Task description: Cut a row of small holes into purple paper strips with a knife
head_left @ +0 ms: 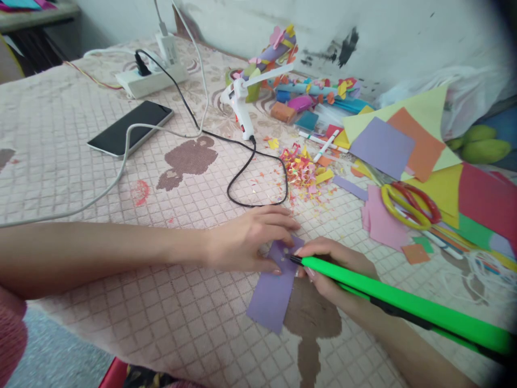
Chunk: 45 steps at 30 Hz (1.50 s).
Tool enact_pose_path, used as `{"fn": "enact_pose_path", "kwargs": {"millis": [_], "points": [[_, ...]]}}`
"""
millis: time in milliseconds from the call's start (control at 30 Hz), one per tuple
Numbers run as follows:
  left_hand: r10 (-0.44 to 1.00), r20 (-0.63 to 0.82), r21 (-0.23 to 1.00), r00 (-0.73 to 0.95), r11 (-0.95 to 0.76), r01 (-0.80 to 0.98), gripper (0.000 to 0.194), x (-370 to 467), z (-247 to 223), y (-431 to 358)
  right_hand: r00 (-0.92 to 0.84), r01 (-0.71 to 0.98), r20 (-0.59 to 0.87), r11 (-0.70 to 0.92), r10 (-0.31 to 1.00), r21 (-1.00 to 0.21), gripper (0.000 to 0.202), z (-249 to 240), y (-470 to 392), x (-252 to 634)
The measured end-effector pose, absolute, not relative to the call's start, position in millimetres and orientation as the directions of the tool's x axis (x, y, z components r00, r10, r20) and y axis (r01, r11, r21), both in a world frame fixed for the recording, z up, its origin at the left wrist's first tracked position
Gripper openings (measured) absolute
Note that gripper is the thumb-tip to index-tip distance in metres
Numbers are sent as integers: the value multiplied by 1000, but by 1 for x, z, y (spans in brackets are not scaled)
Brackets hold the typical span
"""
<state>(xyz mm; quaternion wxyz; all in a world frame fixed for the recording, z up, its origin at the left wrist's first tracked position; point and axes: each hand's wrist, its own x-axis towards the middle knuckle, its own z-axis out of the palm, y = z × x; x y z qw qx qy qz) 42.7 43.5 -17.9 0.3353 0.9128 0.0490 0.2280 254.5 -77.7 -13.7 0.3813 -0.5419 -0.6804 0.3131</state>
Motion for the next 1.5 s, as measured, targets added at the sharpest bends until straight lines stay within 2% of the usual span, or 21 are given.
{"fn": "enact_pose_path", "kwargs": {"millis": [167,600,833,1167,1500], "points": [[218,366,639,905,-766,-74,42,41,-17,44,-137,552,206,248,969,-796,22,-4,-77,251],[162,365,541,917,-838,-67,31,39,-13,42,-159,615,257,299,953,-729,23,0,-80,248],[154,377,505,913,-861,-63,34,38,-14,39,-23,509,214,196,977,-838,24,-7,-85,248],[160,381,483,910,-874,-49,35,38,-14,37,10,603,297,231,955,-764,21,1,-86,237],[170,358,491,918,-871,-30,34,38,-13,36,6,598,303,239,953,-765,19,1,-85,236]]}}
